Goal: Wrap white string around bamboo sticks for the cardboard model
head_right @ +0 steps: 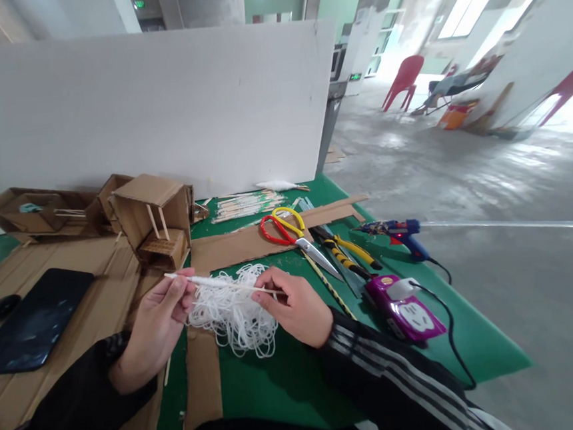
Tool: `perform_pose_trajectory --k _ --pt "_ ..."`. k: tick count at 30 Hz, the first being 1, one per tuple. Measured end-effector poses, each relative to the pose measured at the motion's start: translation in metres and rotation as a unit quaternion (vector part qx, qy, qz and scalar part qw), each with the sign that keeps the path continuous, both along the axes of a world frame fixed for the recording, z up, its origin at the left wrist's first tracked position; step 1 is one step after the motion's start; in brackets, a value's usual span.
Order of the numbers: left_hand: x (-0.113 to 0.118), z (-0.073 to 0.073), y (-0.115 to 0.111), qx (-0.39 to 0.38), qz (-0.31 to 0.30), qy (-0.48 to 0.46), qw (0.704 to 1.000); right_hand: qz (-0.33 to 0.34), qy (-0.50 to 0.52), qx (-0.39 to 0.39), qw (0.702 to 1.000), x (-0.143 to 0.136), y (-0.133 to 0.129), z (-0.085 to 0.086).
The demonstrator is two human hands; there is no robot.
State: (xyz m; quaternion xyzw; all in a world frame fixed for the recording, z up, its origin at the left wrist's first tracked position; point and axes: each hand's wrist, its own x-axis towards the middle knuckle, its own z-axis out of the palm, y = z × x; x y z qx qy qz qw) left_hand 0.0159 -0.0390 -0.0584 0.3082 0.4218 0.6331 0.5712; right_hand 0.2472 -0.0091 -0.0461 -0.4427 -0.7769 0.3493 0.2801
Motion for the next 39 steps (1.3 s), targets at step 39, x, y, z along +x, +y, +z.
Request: perform_pose_trajectory --k 39 --pt "0.0058 -0.0036 -0.0014 -0.018 -0.012 0.002 1.000 0.035 -0.026 0.025 0.999 -0.0015 -0.0028 -0.0031"
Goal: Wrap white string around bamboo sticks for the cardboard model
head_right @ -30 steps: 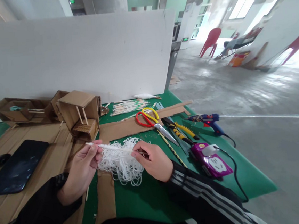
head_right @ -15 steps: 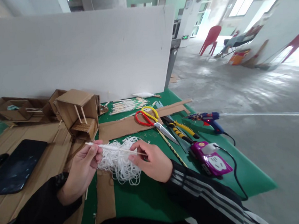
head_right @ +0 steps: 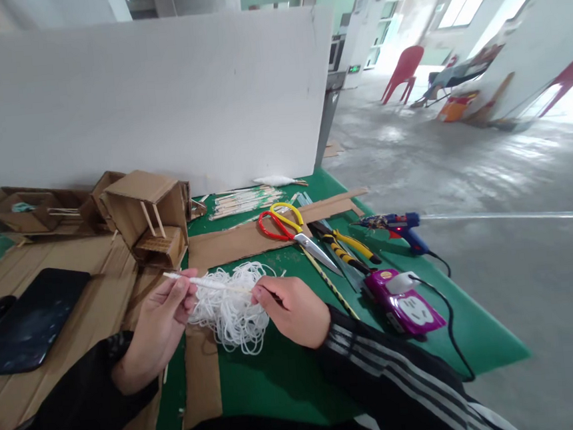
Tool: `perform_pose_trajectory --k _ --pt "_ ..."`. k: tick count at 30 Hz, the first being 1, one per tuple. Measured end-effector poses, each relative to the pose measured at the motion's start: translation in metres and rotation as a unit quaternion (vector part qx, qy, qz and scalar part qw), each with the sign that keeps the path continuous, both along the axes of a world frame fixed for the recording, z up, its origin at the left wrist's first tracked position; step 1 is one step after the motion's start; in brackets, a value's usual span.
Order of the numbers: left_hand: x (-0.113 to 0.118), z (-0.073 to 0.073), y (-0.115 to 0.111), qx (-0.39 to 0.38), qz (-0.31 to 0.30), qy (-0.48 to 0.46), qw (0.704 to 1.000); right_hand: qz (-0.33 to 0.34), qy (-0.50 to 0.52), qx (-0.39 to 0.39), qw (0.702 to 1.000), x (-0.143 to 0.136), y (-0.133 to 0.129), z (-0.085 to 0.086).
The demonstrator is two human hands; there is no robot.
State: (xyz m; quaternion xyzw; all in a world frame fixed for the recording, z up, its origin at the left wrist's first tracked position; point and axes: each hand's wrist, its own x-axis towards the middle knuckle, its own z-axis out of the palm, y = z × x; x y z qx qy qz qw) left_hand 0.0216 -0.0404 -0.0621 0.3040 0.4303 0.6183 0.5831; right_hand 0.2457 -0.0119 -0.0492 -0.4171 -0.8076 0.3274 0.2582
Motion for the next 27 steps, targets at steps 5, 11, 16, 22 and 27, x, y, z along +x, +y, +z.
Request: perform_pose_trajectory --k 5,11,16,22,27 --pt "0.0001 0.0001 -0.0005 0.000 -0.001 0.006 1.000 -0.038 0.025 -0.016 0.999 -0.0018 -0.0015 0.0001" --pt "-0.0003 -0.0012 -0.0007 0.003 -0.001 0.010 1.000 -0.004 -0.003 -0.013 1.000 -0.0011 -0.0002 0.0004" --pt "0.0006 -0.0018 -0.0001 0.000 -0.003 0.013 1.000 -0.038 0.016 -0.001 0.999 -0.0017 -0.0009 -0.0009" --pt "0.0011 -0.0009 0.0008 0.000 0.001 0.011 1.000 -0.012 0.003 0.005 1.000 -0.0008 -0.0023 0.0005" --pt "0.0009 -0.0019 -0.0002 -0.003 -0.001 0.014 1.000 -0.039 0.026 0.036 0.998 -0.0010 -0.0010 -0.0002"
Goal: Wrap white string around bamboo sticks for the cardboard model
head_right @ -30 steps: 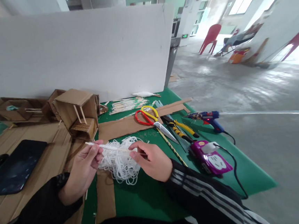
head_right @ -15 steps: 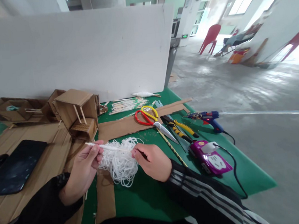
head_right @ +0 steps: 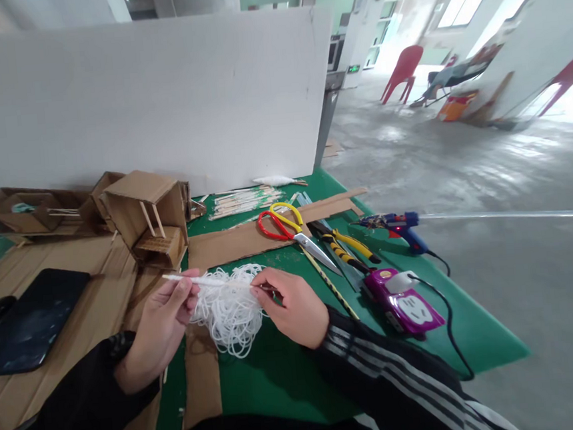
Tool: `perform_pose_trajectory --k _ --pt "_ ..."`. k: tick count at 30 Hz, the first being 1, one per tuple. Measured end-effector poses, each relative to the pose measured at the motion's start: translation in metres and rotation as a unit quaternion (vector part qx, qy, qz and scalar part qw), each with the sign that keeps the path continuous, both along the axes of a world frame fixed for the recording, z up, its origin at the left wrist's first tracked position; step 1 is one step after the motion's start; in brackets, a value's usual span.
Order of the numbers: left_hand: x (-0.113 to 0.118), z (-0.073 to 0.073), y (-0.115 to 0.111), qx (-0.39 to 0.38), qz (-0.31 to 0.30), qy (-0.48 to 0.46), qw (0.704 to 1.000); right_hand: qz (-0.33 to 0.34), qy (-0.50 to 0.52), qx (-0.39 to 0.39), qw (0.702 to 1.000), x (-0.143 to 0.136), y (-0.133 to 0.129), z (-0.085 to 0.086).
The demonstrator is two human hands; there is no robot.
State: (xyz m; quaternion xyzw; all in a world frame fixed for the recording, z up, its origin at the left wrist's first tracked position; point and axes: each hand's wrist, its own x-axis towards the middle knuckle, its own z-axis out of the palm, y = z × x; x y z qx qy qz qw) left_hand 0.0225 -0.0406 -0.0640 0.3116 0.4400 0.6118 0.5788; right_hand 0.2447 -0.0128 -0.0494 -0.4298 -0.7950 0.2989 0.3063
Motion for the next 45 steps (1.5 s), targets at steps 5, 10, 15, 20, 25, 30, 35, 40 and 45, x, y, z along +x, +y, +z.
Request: perform_pose_trajectory --k 5,10,15,20,25,30,35,40,45 --pt "0.000 0.000 -0.001 0.000 0.000 0.001 1.000 0.001 -0.007 -0.015 1.000 0.000 0.002 0.000" --pt "0.001 0.000 -0.001 -0.004 0.002 0.003 1.000 0.004 -0.004 0.017 1.000 0.000 0.002 0.000" --pt "0.001 0.000 -0.001 -0.006 -0.002 0.002 1.000 -0.023 0.000 -0.003 1.000 0.000 0.001 0.000" --pt "0.001 -0.001 0.000 -0.007 -0.002 0.003 1.000 0.008 -0.034 -0.005 0.999 0.000 0.000 0.002" --pt "0.001 -0.003 0.000 -0.012 -0.004 0.002 1.000 -0.019 -0.010 0.011 1.000 -0.002 -0.001 0.002" --pt "0.000 -0.004 -0.001 -0.007 -0.008 0.004 1.000 -0.006 -0.029 -0.004 1.000 -0.001 0.000 0.002" --pt "-0.001 -0.006 0.000 -0.010 -0.017 0.032 0.999 -0.005 -0.026 0.010 1.000 0.000 -0.001 0.001" --pt "-0.005 -0.002 0.001 0.041 -0.038 0.182 0.982 -0.025 -0.009 -0.006 1.000 0.002 -0.002 0.003" --pt "-0.006 0.005 -0.006 0.087 -0.060 0.416 0.903 -0.032 -0.002 -0.012 0.999 0.003 -0.001 0.003"
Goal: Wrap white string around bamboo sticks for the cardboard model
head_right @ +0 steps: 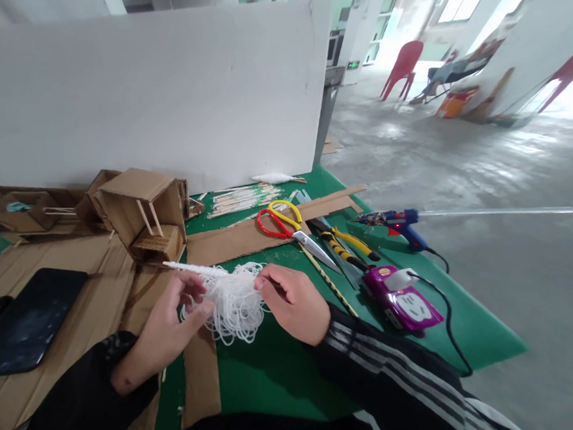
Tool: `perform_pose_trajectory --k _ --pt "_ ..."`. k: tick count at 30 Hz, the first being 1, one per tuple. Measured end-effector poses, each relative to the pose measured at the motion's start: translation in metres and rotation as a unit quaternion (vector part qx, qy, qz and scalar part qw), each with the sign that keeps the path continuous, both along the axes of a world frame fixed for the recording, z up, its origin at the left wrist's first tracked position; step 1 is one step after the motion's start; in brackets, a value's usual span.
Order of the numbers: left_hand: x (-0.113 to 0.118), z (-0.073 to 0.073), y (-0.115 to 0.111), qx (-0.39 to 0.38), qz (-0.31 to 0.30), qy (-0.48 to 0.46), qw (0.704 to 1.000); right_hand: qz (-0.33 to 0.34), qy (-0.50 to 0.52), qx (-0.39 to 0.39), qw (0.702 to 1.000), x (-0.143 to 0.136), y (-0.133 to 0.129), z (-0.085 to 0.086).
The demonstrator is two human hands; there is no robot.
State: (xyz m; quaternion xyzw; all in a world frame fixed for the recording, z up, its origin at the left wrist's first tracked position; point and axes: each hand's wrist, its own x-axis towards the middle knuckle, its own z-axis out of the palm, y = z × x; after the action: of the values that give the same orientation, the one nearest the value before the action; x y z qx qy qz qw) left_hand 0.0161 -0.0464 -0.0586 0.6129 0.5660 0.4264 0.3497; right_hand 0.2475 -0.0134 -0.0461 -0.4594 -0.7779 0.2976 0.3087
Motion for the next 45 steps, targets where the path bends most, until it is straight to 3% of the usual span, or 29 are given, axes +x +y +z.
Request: perform_pose_trajectory --k 5,11,18,22,29,33,39,45 --pt "0.009 -0.006 -0.006 -0.017 -0.006 0.114 0.993 0.021 0.011 -0.016 1.000 -0.003 -0.002 -0.003" --pt "0.010 -0.015 -0.002 0.015 -0.023 0.105 0.994 0.075 0.030 -0.051 0.995 -0.006 -0.005 -0.009" --pt "0.011 -0.009 -0.005 0.066 -0.112 0.073 0.989 0.054 0.056 -0.098 0.992 -0.011 -0.006 -0.010" --pt "0.010 -0.015 -0.008 0.024 -0.142 0.022 0.989 0.054 0.086 -0.177 0.979 -0.017 -0.010 -0.010" --pt "0.005 -0.022 -0.012 -0.090 -0.159 -0.087 0.979 0.050 0.057 -0.196 0.978 -0.025 -0.012 -0.012" --pt "0.008 -0.019 -0.013 -0.094 -0.195 -0.051 0.975 0.035 0.063 -0.193 0.979 -0.027 -0.012 -0.011" --pt "0.015 -0.020 -0.010 -0.049 -0.122 0.095 0.987 0.021 0.095 -0.202 0.975 -0.031 -0.012 -0.014" --pt "0.011 -0.015 -0.007 0.096 -0.079 0.095 0.988 -0.004 0.106 -0.211 0.972 -0.030 -0.010 -0.013"
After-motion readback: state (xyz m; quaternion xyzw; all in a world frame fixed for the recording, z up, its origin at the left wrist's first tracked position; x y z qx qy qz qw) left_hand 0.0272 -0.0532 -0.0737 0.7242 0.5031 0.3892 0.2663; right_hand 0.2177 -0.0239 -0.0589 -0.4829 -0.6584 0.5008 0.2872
